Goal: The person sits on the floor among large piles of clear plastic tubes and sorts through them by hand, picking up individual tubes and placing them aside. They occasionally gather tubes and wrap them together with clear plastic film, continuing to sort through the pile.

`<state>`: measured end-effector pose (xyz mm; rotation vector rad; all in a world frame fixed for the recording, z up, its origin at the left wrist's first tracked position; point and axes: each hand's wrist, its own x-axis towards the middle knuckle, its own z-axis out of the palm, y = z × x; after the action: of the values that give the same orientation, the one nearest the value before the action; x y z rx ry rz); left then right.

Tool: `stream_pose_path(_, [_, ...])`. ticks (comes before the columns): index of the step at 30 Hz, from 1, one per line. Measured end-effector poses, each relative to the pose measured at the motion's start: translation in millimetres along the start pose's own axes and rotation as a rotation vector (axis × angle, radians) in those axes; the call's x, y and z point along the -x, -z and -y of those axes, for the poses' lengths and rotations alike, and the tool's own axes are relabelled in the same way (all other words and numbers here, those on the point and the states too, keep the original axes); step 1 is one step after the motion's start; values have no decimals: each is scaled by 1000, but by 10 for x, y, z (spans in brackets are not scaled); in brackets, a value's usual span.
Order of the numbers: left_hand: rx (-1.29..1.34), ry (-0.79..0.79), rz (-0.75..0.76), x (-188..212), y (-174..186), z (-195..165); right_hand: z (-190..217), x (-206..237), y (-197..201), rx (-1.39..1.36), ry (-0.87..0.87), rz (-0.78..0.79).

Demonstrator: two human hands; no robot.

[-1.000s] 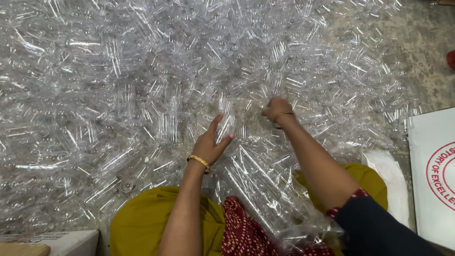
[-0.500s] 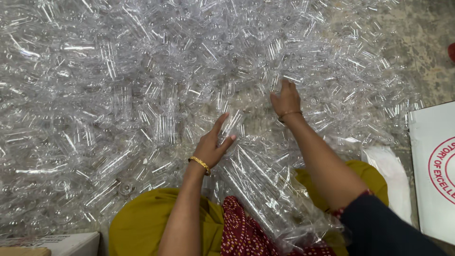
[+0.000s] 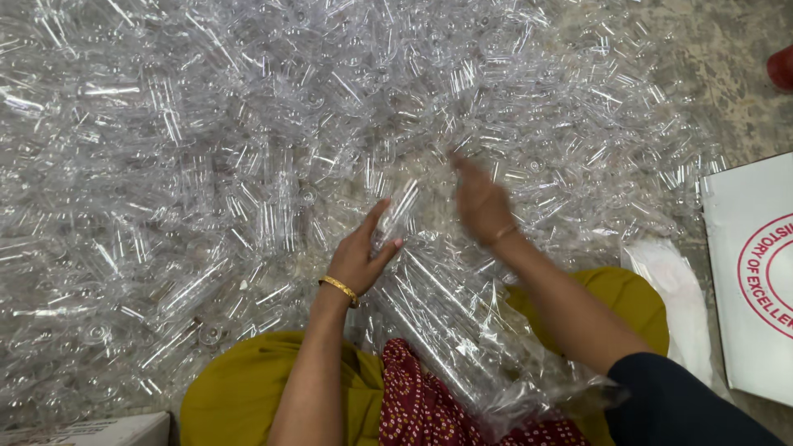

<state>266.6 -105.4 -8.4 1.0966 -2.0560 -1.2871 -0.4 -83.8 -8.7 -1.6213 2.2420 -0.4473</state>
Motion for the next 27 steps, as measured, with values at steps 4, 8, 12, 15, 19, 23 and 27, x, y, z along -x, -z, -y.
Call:
stream_pose_path(4, [-26,117,23,-27,24,6,-789,-287,166,477,-1,-163])
stream_pose_path(8, [-41,18,45,-61,-10,32,-1083,-230,52,235,51,-233])
stream_pose_path(12, [-29,37,91,-15,-34,60,-940,-210,-139,180,21,-47])
stream_pose_path(15, [-51,-71,38,0,-40,82,-919,-266,-233,106,63,25])
stream_pose_path(19, [-21,8,27,-16,-52,103,-1047,-289,-268,152,238,-95])
stream_pose_path(23, [-52,-75,13,-39,-50,94,-1015,-336,-153,-46,-29,-45])
stream_pose_path(27, [-85,151,163,-43,-47,28,-487,-427,42,-702,-251,-77])
